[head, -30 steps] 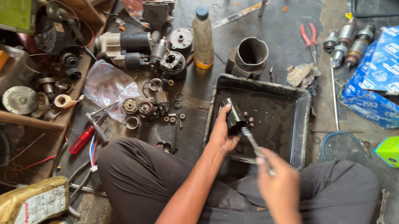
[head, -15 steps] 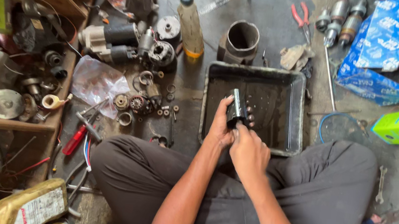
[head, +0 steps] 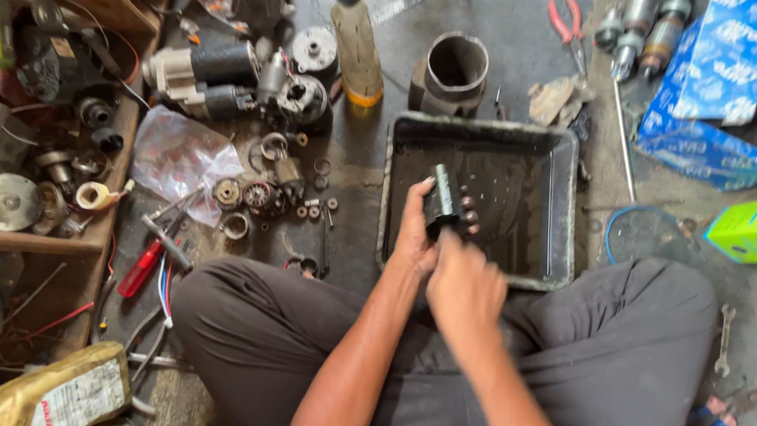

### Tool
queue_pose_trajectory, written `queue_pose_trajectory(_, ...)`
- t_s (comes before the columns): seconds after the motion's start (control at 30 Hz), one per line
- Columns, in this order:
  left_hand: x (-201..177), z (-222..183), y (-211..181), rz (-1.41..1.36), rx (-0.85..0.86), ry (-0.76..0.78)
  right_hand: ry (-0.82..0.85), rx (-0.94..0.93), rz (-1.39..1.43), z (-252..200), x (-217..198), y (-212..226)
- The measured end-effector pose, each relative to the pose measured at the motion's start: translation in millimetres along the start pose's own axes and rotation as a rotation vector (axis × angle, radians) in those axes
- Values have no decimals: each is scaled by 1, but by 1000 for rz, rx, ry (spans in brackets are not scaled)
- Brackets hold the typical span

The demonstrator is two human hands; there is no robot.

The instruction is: The person pours oil into a tray and then uses a brush to scrub a cylindrical metal part inside the tray. The person repeatedly scrubs the part while holding it in the oil.

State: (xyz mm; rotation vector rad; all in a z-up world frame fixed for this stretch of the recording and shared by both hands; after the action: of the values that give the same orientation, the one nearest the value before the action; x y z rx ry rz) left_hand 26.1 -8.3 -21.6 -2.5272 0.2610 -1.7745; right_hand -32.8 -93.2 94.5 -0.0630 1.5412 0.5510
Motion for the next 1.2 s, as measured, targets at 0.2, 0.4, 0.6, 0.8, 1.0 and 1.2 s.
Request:
queue_pose_trajectory(0.2,2,7,-3,85,35,-72,-23,-53,-89,2,6,-3)
queue_pose_trajectory(0.4,-2,5,-1,92,40,-69,-33,-6,-47,-7,12,-7)
queue_pose_trajectory(0.6,-2,6,-6,61,39,-9,-1,16,20,-6,10,-6)
queue_pose_trajectory(0.8,0,14,1,86,25,-31,-28,4,19,4,12,-9)
queue_pose_trajectory(1.0,-6,5,8,58,-8,32,9,43,27,-3,11,-9)
queue_pose_trajectory(1.2,-3,5,3,0,-16,43,-23,4,-32,3,16,-7)
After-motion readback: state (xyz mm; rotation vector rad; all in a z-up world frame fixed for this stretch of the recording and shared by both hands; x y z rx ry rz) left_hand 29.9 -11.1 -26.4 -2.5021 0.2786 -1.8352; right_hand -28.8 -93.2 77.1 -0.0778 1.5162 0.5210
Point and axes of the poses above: each hand's wrist, its own z-axis towards the middle knuckle, its own x-axis out of the palm, y = z × x, the point moved 4 cm from there along z, towards the middle knuckle
